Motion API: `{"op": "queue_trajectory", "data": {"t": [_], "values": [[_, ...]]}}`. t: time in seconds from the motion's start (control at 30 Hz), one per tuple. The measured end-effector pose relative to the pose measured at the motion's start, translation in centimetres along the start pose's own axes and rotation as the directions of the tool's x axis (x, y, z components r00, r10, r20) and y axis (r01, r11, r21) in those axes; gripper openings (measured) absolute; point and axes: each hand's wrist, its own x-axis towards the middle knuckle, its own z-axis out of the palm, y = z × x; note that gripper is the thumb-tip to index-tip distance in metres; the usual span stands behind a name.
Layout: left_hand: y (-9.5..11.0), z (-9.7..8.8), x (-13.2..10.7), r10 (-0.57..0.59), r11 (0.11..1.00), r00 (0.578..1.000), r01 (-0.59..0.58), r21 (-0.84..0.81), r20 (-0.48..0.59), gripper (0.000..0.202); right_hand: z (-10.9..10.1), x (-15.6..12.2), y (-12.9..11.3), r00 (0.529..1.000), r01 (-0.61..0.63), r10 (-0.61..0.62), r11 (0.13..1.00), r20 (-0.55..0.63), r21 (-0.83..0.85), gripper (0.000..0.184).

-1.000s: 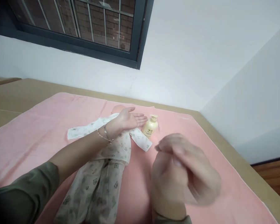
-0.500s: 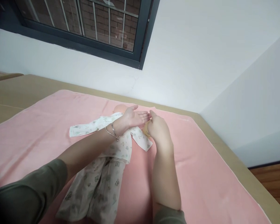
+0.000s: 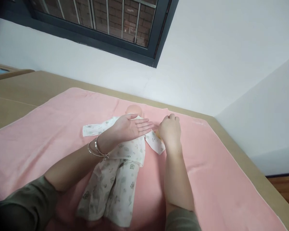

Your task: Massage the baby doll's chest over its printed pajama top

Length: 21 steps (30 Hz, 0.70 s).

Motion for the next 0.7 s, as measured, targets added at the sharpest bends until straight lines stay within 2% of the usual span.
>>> {"op": "queue_trajectory", "data": {"t": [0.07, 0.13, 0.23, 0.3, 0.37, 0.47, 0.57, 0.63, 0.7], "values": [[0.4, 0.0, -1.5, 0.013, 1.0, 1.0, -0.013, 0.001, 0.006, 0.066, 0.0, -0.2, -0.1, 1.0, -0.019, 0.019, 1.0, -0.001, 0.01, 0.029], [0.7, 0.1, -2.5, 0.037, 0.999, 0.999, -0.037, 0.011, 0.002, 0.065, -0.5, -0.7, -0.2, 0.999, 0.025, -0.026, 0.999, 0.026, 0.039, 0.029], [1.0, 0.5, -3.7, 0.082, 0.996, 0.996, -0.081, 0.031, -0.019, 0.064, -1.8, -2.3, -0.8, 0.996, 0.091, -0.093, 0.975, 0.002, 0.204, 0.039], [0.9, 0.8, -4.4, 0.107, 0.994, 0.994, -0.105, 0.043, -0.034, 0.063, -2.7, -3.6, -1.9, 0.992, 0.107, -0.067, 0.906, -0.109, 0.41, 0.046], [0.6, 1.2, -5.5, 0.113, 0.992, 0.993, -0.112, 0.06, -0.022, 0.062, -3.4, -5.1, -3.4, 0.977, 0.18, -0.075, 0.785, -0.197, 0.593, 0.055], [-0.1, 2.1, -7.9, 0.126, 0.987, 0.99, -0.132, 0.095, 0.06, 0.057, -3.7, -7.2, -5.9, 0.943, 0.322, -0.165, 0.673, -0.29, 0.665, 0.062], [-1.0, 3.0, -10.0, 0.171, 0.974, 0.976, -0.189, 0.127, 0.138, 0.051, -3.1, -9.4, -8.1, 0.908, 0.404, -0.216, 0.672, -0.358, 0.621, 0.072], [-1.7, 3.4, -10.6, 0.22, 0.957, 0.968, -0.238, 0.168, 0.121, 0.049, -2.5, -10.9, -9.3, 0.872, 0.486, -0.309, 0.631, -0.378, 0.605, 0.088], [-2.4, 3.4, -10.4, 0.305, 0.915, 0.948, -0.317, 0.248, 0.089, 0.047, -2.0, -12.3, -10.0, 0.801, 0.596, -0.436, 0.509, -0.411, 0.621, 0.105]]}}
